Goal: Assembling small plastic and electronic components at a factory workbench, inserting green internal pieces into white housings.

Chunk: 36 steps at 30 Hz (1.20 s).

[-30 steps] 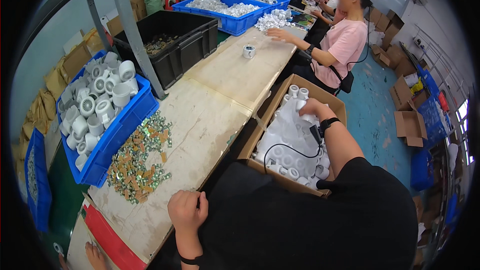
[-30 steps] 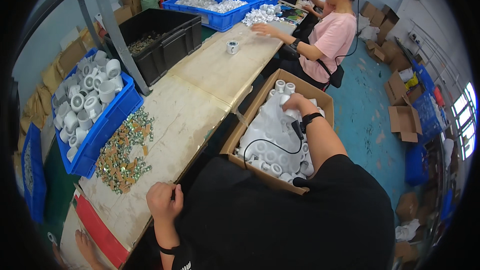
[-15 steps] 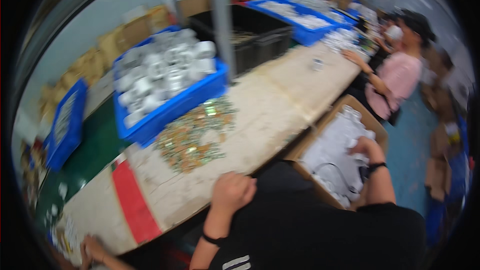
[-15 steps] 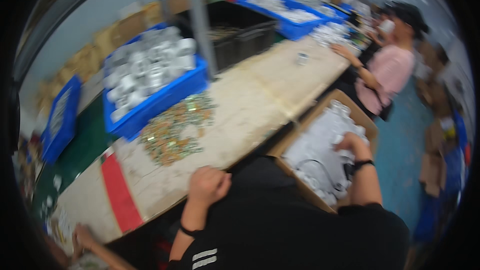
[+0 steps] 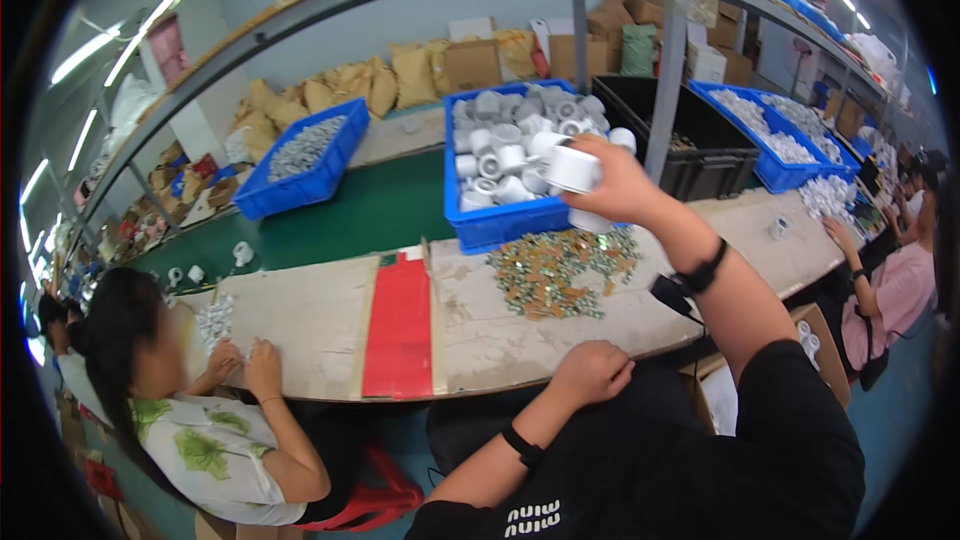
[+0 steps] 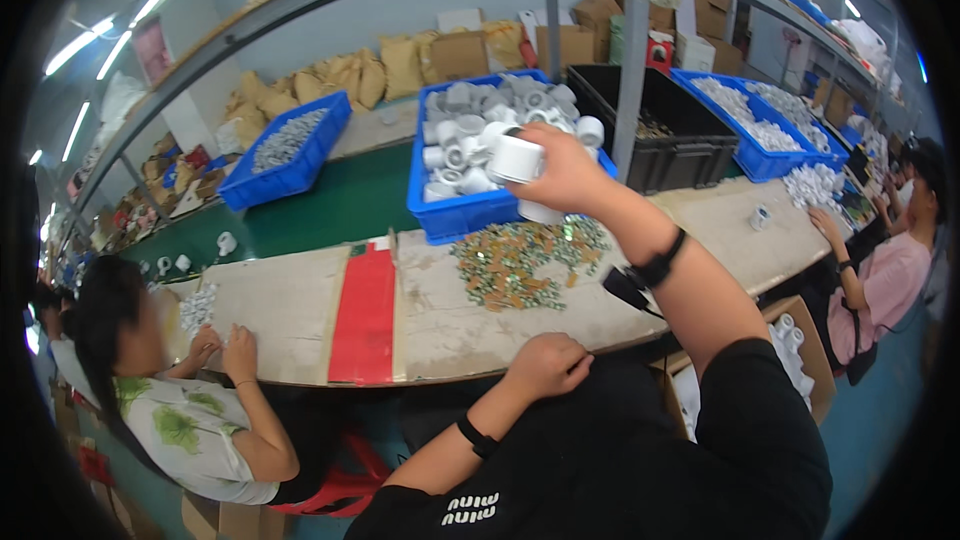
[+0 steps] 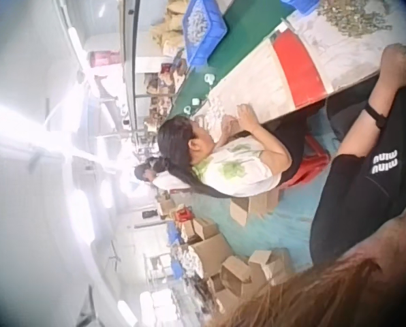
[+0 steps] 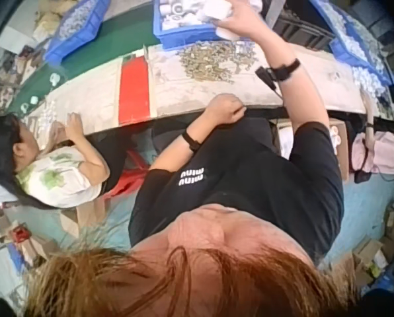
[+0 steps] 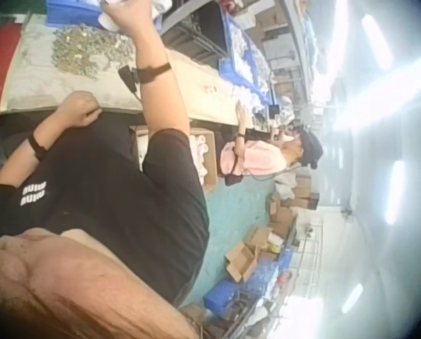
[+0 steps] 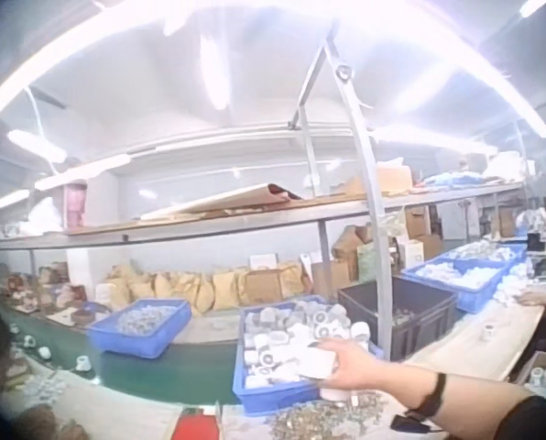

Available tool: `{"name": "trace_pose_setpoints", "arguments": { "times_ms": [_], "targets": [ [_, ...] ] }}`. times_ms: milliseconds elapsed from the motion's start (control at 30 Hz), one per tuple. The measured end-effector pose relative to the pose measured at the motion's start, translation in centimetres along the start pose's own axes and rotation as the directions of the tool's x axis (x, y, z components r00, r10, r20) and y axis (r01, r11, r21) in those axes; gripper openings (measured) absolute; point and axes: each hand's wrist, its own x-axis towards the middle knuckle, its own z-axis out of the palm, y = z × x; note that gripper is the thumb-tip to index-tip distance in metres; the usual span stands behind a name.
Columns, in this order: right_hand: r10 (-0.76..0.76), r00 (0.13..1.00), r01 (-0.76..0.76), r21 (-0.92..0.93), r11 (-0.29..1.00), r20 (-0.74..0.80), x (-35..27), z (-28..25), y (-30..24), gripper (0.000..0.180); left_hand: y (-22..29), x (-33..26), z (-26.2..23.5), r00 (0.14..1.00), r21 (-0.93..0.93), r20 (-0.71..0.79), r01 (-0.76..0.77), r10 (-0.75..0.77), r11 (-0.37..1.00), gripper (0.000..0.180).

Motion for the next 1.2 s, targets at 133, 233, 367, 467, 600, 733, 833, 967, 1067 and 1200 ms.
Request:
{"name": "trace_pose_setpoints", "arguments": {
  "times_ms": [133, 233, 367, 467, 600, 733, 833, 967, 1067, 1200],
  "targets": [
    [-0.151, 0.983, 0.125, -0.220, 0.968, -0.108, 7.9, 8.2, 6.9, 0.057, 0.3, 0.9, 1.1, 1.000, -0.034, -0.004, 0.009, -0.009, 0.999, 0.019],
    [0.051, 0.990, 0.030, -0.555, 0.832, 0.130, 9.5, 13.4, 4.2, 0.053, 0.4, -0.6, 0.9, 0.997, 0.047, -0.033, 0.076, -0.074, 0.996, 0.018],
    [0.080, 0.968, 0.135, -0.766, 0.629, 0.237, 8.8, 15.9, 7.0, 0.049, 0.9, 0.3, 1.0, 0.993, -0.010, -0.009, 0.114, -0.114, 0.993, 0.012],
    [-0.018, 0.941, 0.242, -0.637, 0.732, 0.337, 8.7, 15.1, 5.9, 0.059, 0.5, 0.0, 1.1, 0.994, 0.018, 0.005, 0.109, -0.109, 0.994, 0.013],
    [-0.115, 0.926, 0.311, -0.553, 0.773, 0.360, 7.2, 11.1, 5.7, 0.069, 1.1, 0.2, 0.6, 0.999, 0.058, 0.011, 0.044, -0.045, 0.997, 0.017],
    [-0.291, 0.952, 0.294, -0.561, 0.774, 0.097, 1.5, 5.6, 4.2, 0.058, 1.2, 0.7, 0.4, 0.999, 0.060, 0.031, 0.032, -0.034, 0.998, 0.023],
    [-0.224, 0.960, 0.257, -0.220, 0.941, 0.167, -7.0, -2.0, 0.6, 0.047, 1.0, 0.8, 0.3, 0.999, 0.016, 0.033, 0.024, -0.024, 1.000, 0.021],
    [-0.028, 0.999, 0.034, -0.199, 0.979, 0.034, -19.6, -12.1, 1.8, 0.029, 0.7, 0.4, 0.7, 0.995, 0.074, 0.076, 0.060, -0.066, 0.995, 0.022],
    [0.196, 0.920, -0.351, -0.493, 0.796, -0.338, -32.2, -21.7, 6.0, 0.014, 0.2, 0.5, 1.5, 0.992, 0.120, 0.085, 0.087, -0.097, 0.989, 0.021],
    [0.569, 0.247, -0.788, -0.504, -0.352, -0.784, -50.7, -31.4, 5.1, 0.027, 0.2, 1.6, 1.8, 0.968, 0.169, 0.214, 0.097, -0.133, 0.981, 0.019]
  ]
}}
